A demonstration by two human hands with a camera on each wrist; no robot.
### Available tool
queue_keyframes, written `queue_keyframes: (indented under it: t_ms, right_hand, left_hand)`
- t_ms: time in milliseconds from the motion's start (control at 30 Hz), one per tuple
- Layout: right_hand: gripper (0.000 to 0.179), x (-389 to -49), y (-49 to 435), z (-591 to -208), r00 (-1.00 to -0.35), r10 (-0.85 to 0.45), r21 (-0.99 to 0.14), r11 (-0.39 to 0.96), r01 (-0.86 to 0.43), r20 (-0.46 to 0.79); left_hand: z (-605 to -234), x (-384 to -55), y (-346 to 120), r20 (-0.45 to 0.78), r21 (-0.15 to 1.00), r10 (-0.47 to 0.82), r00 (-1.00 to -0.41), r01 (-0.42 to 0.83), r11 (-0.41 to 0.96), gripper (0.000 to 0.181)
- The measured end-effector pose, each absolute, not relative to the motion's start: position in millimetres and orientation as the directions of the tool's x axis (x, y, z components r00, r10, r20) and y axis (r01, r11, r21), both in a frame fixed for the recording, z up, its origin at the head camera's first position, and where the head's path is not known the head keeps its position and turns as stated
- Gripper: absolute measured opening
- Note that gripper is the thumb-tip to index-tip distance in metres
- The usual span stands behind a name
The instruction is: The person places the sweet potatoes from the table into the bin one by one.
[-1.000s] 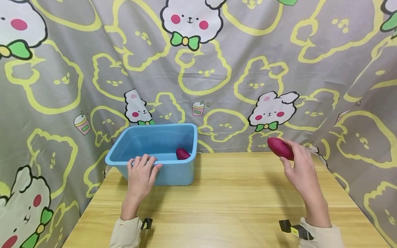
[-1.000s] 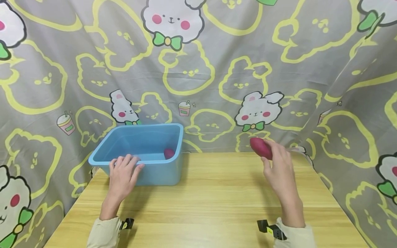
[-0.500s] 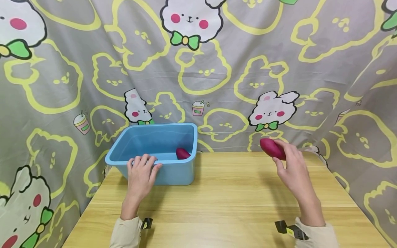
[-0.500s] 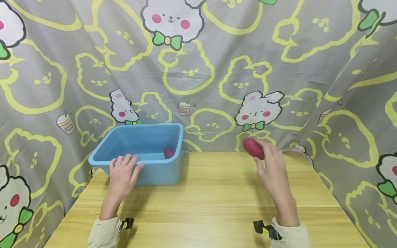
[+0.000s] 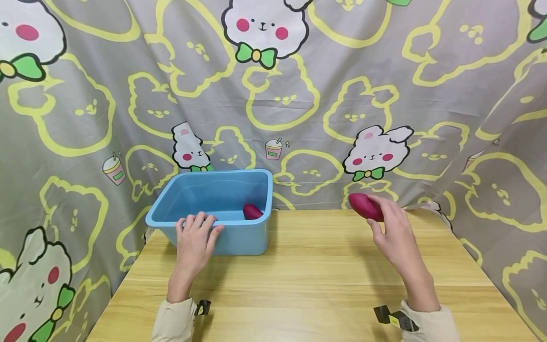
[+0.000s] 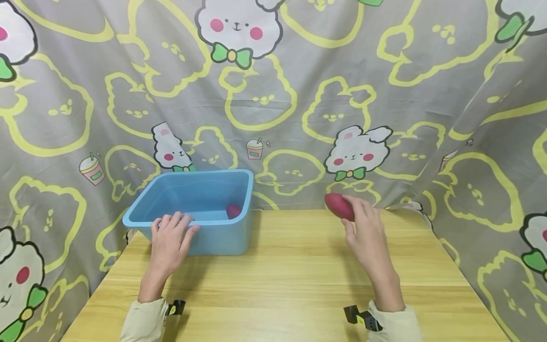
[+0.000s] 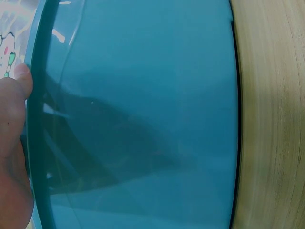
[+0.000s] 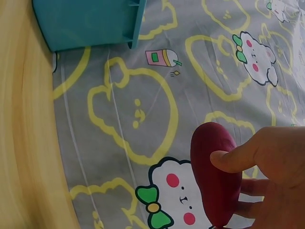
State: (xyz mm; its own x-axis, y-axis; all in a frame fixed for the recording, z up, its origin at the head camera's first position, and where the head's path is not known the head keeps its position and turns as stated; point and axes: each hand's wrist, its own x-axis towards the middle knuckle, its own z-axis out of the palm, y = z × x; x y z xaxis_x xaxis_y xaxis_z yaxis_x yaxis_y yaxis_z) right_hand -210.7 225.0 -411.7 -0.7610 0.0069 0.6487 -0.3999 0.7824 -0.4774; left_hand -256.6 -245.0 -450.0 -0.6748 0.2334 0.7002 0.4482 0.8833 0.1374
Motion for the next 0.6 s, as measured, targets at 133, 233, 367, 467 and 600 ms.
queue_keyframes:
  t_ms: [133,233,367,467,600]
  right_hand:
    - [0.063,-211.6,221.9,-412.7,-0.754,-0.005,-0.467,0.783,-0.411,0.656]
    - [0.063,-212.7,219.5,-414.1,-0.755,-0.015,-0.462,0.783,-0.417,0.656]
    - [0.062,-214.1,215.9,-416.2,-0.759,-0.026,-0.461,0.780,-0.422,0.650]
    - [0.062,-214.7,213.0,-417.8,-0.760,-0.031,-0.460,0.779,-0.425,0.649]
    - [0.062,-214.3,209.0,-419.5,-0.760,-0.036,-0.460,0.778,-0.429,0.649]
  left_hand:
    - [-449.8,-257.0,-245.6,0.702,0.137,0.233,-0.673,0.449,0.883,0.023]
    - [-449.6,-256.9,-245.8,0.701,0.137,0.233,-0.674,0.449,0.883,0.023]
    - [-449.7,-256.7,-246.2,0.700,0.139,0.232,-0.675,0.448,0.883,0.023]
    - [-449.7,-256.6,-246.4,0.700,0.142,0.231,-0.676,0.448,0.883,0.023]
    - [-449.5,-256.7,-246.4,0.698,0.143,0.233,-0.677,0.451,0.881,0.024]
